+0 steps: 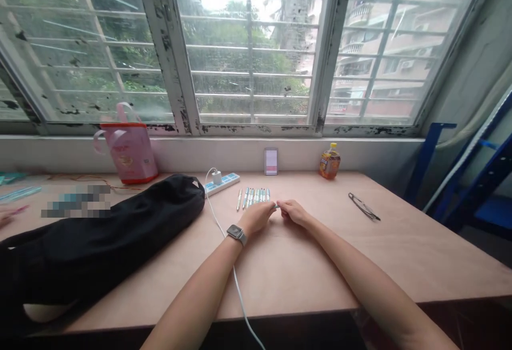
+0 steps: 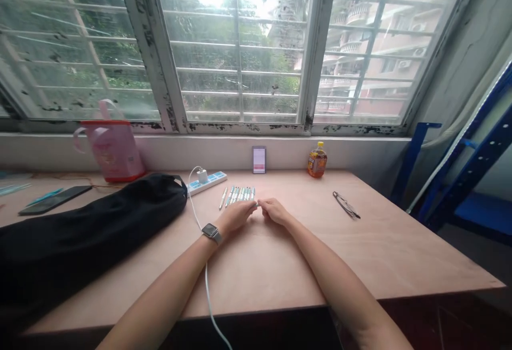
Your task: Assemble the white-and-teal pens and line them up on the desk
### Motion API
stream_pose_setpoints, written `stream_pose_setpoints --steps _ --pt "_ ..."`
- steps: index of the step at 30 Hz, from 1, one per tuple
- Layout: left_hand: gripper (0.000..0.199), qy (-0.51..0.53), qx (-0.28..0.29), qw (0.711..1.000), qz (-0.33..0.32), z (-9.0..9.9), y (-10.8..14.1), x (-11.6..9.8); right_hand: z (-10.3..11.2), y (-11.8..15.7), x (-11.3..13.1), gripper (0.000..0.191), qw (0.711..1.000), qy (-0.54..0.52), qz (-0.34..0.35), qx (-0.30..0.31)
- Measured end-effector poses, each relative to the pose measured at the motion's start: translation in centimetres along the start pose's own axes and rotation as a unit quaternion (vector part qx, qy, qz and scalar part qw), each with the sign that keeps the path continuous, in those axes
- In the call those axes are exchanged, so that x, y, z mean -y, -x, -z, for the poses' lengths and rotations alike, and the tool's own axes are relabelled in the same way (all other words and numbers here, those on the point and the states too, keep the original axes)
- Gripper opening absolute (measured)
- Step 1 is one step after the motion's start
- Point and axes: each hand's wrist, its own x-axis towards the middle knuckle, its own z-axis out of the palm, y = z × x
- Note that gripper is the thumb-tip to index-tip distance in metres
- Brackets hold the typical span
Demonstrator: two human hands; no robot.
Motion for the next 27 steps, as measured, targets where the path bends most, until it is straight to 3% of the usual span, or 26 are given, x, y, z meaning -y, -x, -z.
stream_pose_setpoints --steps 3,5,8,10,13,17,21,27 --pt "0.021 0.009 -0.046 0.999 -0.008 0.6 0.1 0.7 0.5 -0.3 0.0 0.064 1.000 -0.022 0.001 -0.018" --pt "0.024 0.001 -0.098 0.995 0.035 1.1 0.3 1.7 1.3 -0.3 -0.2 0.063 0.996 -0.033 -0.005 -0.078" --pt "0.034 -0.044 -0.140 0.966 0.211 1.6 0.9 3.7 3.1 -0.1 -0.7 0.062 0.976 0.024 -0.047 -0.210" --pt "0.040 -0.064 -0.130 0.936 0.322 1.5 1.3 5.1 3.9 0.2 -1.0 0.056 0.955 0.130 -0.088 -0.250" --pt "0.038 -0.065 -0.077 0.921 0.376 1.1 1.7 6.4 3.8 0.6 -0.8 0.041 0.926 0.278 -0.126 -0.222" --pt "0.035 -0.057 -0.043 0.938 0.340 0.2 1.5 6.8 1.6 0.5 0.4 0.028 0.881 0.438 -0.128 -0.121" --pt "0.040 -0.050 -0.047 0.950 0.304 -0.2 1.0 6.7 0.0 0.2 1.4 0.029 0.881 0.462 -0.075 -0.065" --pt "0.039 -0.043 -0.055 0.950 0.306 -0.5 0.9 6.8 -0.5 -0.3 1.6 0.027 0.894 0.440 -0.046 -0.069"
